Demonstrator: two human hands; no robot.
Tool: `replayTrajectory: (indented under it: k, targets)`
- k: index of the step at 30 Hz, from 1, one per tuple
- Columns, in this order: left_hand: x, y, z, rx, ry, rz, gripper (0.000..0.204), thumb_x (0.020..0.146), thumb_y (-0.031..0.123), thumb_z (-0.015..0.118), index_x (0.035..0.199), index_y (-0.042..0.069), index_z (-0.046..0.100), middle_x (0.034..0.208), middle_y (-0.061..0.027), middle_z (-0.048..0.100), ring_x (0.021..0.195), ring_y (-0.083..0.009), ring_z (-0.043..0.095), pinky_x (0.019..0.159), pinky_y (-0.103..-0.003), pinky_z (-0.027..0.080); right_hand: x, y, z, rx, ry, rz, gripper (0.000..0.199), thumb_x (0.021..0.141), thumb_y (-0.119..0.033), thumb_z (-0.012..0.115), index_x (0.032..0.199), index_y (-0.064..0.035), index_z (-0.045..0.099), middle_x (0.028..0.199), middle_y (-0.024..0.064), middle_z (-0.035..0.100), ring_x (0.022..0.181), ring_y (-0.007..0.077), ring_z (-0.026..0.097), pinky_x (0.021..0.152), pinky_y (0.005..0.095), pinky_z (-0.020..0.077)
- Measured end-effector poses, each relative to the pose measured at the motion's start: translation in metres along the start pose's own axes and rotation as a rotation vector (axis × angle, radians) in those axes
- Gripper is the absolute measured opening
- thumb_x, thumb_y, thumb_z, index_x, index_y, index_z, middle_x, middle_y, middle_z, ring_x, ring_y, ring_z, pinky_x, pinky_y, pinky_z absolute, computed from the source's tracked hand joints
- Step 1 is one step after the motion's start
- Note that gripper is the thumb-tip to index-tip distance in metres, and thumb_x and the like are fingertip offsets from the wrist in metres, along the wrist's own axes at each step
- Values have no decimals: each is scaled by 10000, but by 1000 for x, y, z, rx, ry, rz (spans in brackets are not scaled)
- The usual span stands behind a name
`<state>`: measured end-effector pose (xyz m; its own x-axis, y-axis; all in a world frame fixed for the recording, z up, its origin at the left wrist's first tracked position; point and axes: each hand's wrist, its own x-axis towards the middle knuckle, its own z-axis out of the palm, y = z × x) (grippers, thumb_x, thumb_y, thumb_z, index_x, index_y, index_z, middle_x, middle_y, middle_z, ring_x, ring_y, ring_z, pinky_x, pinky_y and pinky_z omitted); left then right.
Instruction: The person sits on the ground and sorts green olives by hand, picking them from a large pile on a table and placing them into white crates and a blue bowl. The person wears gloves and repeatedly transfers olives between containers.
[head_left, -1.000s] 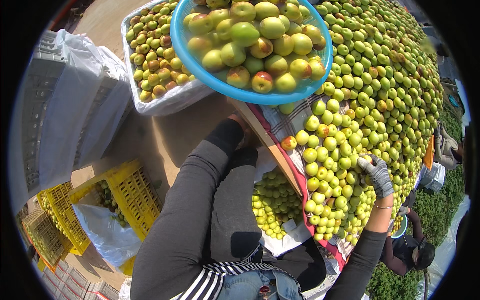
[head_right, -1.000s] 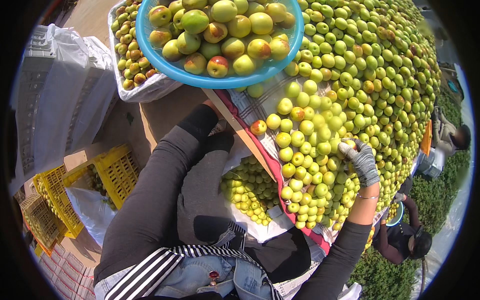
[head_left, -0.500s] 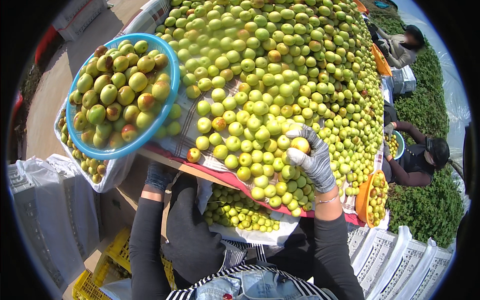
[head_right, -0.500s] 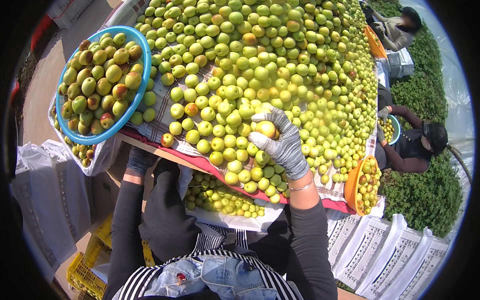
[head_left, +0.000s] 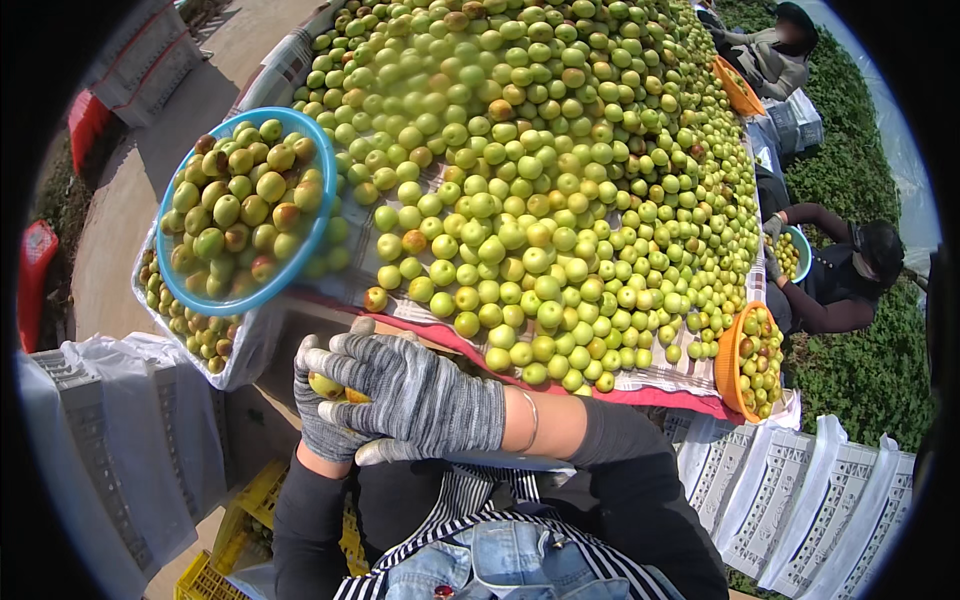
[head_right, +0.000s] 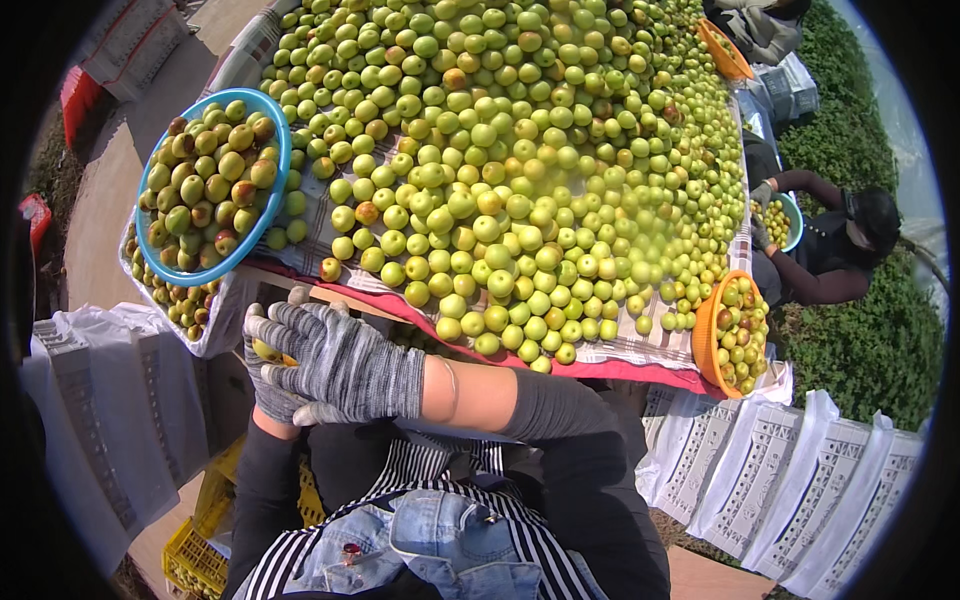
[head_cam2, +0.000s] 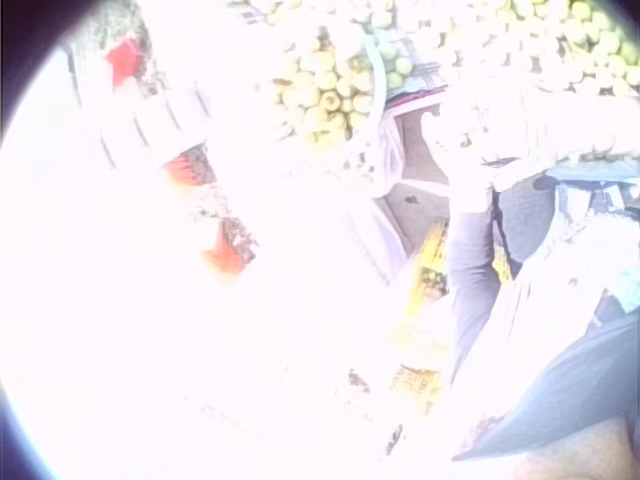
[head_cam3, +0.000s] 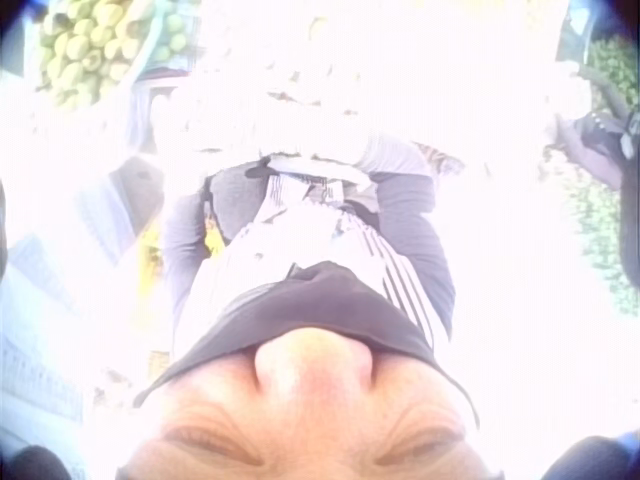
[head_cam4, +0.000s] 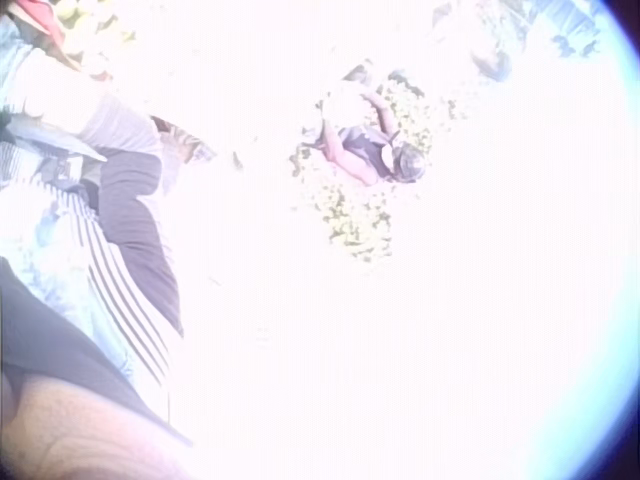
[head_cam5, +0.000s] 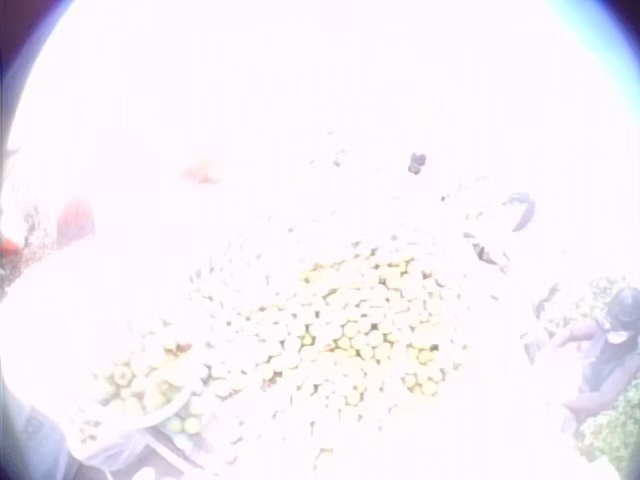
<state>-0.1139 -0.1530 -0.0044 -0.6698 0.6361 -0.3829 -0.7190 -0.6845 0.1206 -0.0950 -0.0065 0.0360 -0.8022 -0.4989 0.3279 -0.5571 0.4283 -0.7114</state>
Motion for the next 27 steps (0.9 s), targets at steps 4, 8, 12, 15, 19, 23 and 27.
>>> replayTrajectory:
  k: [4, 8, 12, 15, 19, 23, 27]
  targets:
    - [-9, 9, -36, -104, -451, 88, 509, 883, 498, 402, 1276, 175, 427, 1317, -101, 412, 1284, -230, 294, 1027, -535, 238, -27, 34, -26, -305, 188, 27, 402, 736, -338, 638, 1073, -121, 605, 1251, 151, 466, 1180, 348, 413, 981, 477, 320]
    - [-12, 35, -86, -223, -111, 105, 453, 886, 442, 431, 1202, 131, 521, 1229, -125, 489, 1199, -288, 406, 979, -560, 318, -54, 99, -68, -673, 208, 479, 528, 711, -353, 669, 1165, -111, 547, 1239, 141, 458, 1190, 335, 392, 994, 464, 301]
    - [14, 52, -149, -156, 84, 185, 507, 815, 456, 489, 1190, 118, 529, 1203, -141, 511, 1186, -314, 416, 986, -542, 321, -78, 142, -81, -772, -34, 551, 593, 679, -374, 696, 1192, -128, 528, 1275, 136, 424, 1227, 326, 343, 1005, 475, 272]
    - [58, 62, -194, -46, 218, 304, 436, 839, 425, 452, 1130, 109, 527, 1156, -122, 537, 1141, -308, 449, 966, -520, 355, -96, 156, -94, -709, 96, 467, 430, 709, -246, 692, 1098, -100, 585, 1140, 148, 540, 1104, 308, 485, 964, 414, 362]
    - [134, 77, -226, 77, 388, 310, 400, 842, 419, 465, 1113, 135, 542, 1129, -81, 550, 1090, -268, 472, 925, -483, 371, -113, 161, -114, -635, 273, 482, 244, 751, -138, 648, 978, -52, 619, 950, 124, 603, 928, 283, 571, 866, 373, 439]
    - [199, 91, -226, 104, 424, 283, 373, 846, 393, 474, 1089, 121, 551, 1091, -80, 560, 1042, -260, 489, 893, -461, 387, -112, 156, -134, -928, 215, 575, 264, 771, -162, 612, 1020, -75, 608, 1002, 113, 591, 954, 280, 557, 862, 379, 432]
    - [239, 98, -218, 117, 445, 275, 347, 849, 367, 484, 1065, 106, 561, 1053, -80, 570, 993, -253, 507, 860, -439, 404, -81, 145, -114, -818, 126, 360, 459, 736, -299, 654, 1136, -93, 562, 1189, 135, 510, 1133, 311, 460, 973, 419, 348]
